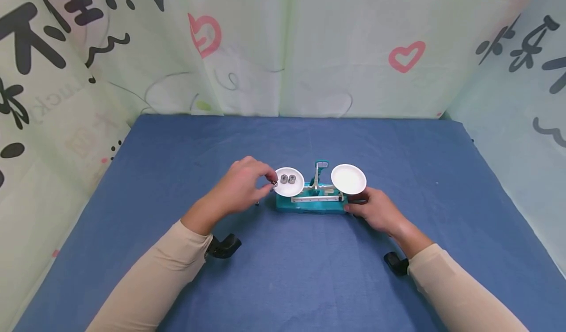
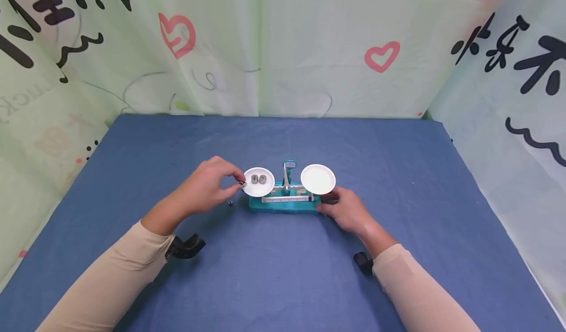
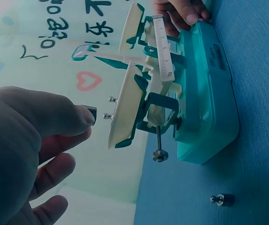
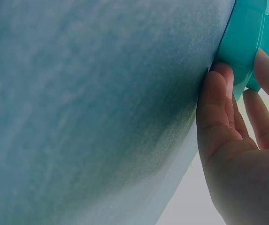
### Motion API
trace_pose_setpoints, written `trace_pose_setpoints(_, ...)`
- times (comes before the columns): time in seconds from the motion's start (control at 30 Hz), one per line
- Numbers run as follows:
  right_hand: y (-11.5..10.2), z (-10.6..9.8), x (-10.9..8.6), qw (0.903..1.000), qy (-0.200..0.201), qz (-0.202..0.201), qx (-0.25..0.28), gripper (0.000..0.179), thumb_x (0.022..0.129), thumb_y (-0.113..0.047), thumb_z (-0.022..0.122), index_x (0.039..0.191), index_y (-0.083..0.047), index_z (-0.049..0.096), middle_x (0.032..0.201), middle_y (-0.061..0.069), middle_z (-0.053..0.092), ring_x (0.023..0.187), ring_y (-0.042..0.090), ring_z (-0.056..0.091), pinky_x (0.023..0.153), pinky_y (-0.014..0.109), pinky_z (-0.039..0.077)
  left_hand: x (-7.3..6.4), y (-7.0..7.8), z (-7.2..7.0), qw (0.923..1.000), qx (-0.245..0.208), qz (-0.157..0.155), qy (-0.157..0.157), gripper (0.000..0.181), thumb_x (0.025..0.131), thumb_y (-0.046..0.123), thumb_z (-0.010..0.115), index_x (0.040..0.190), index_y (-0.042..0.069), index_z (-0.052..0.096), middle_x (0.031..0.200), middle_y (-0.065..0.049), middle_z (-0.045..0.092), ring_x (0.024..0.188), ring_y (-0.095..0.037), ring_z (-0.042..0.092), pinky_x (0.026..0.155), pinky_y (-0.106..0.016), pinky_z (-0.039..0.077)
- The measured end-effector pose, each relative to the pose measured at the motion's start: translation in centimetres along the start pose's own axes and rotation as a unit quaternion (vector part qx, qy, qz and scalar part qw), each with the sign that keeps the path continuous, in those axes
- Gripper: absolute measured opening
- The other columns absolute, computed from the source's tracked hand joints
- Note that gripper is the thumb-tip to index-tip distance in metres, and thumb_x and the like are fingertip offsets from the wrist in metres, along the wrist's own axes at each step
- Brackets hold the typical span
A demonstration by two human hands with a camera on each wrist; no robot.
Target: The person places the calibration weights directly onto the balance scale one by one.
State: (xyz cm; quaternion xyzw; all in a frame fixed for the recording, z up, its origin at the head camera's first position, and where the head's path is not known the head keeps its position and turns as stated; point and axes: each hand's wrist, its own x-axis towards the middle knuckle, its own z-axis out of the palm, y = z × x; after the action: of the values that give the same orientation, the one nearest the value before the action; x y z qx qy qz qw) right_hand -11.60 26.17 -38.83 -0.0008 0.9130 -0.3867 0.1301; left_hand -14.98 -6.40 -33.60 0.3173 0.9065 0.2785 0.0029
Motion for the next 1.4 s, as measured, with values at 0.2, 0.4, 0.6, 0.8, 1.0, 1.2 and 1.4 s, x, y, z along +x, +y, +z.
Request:
trace_pose_setpoints(0.2,0.1,0.0,0.1,1.0,-0.001,-0.002,0.0,0.048,0.092,-0.011,0.071,0.131,0.01,0.054,0.125,0.028,0.062,0.112,0.041,0.061,0.083,0.044,0.054,0.7,0.2,0.5,0.9994,0.032,0.015,-0.005,0.011,0.092,0.012,0.071,0.102,0.013,0.076,0.1,0.004,0.072,0.097,-0.022,0.055,0.088,-0.047,0.043)
trace_pose_setpoints(0.4,0.1,0.0,0.1,1.0,-0.003,-0.001,0.001,0.048,0.092,-0.011,0.071,0.131,0.01,0.054,0.125,0.028,0.062,0.113,0.041,0.061,0.084,0.045,0.054,1.3,0.2,0.9,0.9961,0.076,0.043,0.013,0.008,0.09,0.012,0.072,0.096,0.015,0.077,0.094,0.005,0.073,0.089,-0.021,0.058,0.078,-0.043,0.047)
trace_pose_setpoints(0.6,0.2,-0.1,0.0,1.0,-0.003,-0.001,0.001,0.048,0.091,-0.012,0.072,0.131,0.01,0.055,0.124,0.028,0.062,0.113,0.041,0.06,0.085,0.046,0.053,1.6,0.6,1.0,0.9939,0.102,0.04,0.01,0.009,0.089,0.013,0.072,0.096,0.015,0.078,0.094,0.005,0.073,0.088,-0.02,0.06,0.074,-0.04,0.047)
trace_pose_setpoints(0.8,0.2,0.0,0.0,1.0,-0.002,-0.007,0.002,0.047,0.091,-0.012,0.072,0.13,0.009,0.055,0.124,0.028,0.062,0.113,0.041,0.06,0.085,0.046,0.053,1.9,0.7,1.2,0.9925,0.12,0.023,0.005,0.01,0.09,0.014,0.071,0.096,0.018,0.078,0.094,0.007,0.073,0.086,-0.019,0.058,0.074,-0.039,0.045)
trace_pose_setpoints(1.0,0.2,-0.1,0.0,1.0,0.0,-0.009,0.002,0.046,0.091,-0.011,0.072,0.13,0.009,0.056,0.123,0.027,0.063,0.112,0.041,0.061,0.084,0.045,0.053,2.1,1.1,1.1,0.9913,0.132,0.008,0.004,0.008,0.09,0.015,0.071,0.095,0.018,0.077,0.093,0.006,0.073,0.087,-0.019,0.058,0.073,-0.039,0.044)
trace_pose_setpoints(1.2,0.2,-0.1,-0.1,1.0,-0.001,-0.007,0.004,0.047,0.091,-0.011,0.072,0.131,0.009,0.055,0.124,0.028,0.062,0.113,0.041,0.06,0.086,0.047,0.053,2.4,1.4,1.0,0.9903,0.139,0.003,-0.003,0.008,0.092,0.015,0.07,0.096,0.017,0.077,0.093,0.004,0.073,0.085,-0.02,0.057,0.071,-0.039,0.044)
trace_pose_setpoints(1.4,0.2,-0.1,-0.1,0.9999,-0.004,-0.008,0.006,0.048,0.091,-0.011,0.072,0.131,0.009,0.055,0.124,0.028,0.063,0.113,0.041,0.06,0.086,0.047,0.053,2.5,1.5,0.9,0.9906,0.136,-0.002,-0.009,0.008,0.092,0.015,0.07,0.097,0.017,0.077,0.093,0.004,0.073,0.086,-0.02,0.057,0.07,-0.037,0.044)
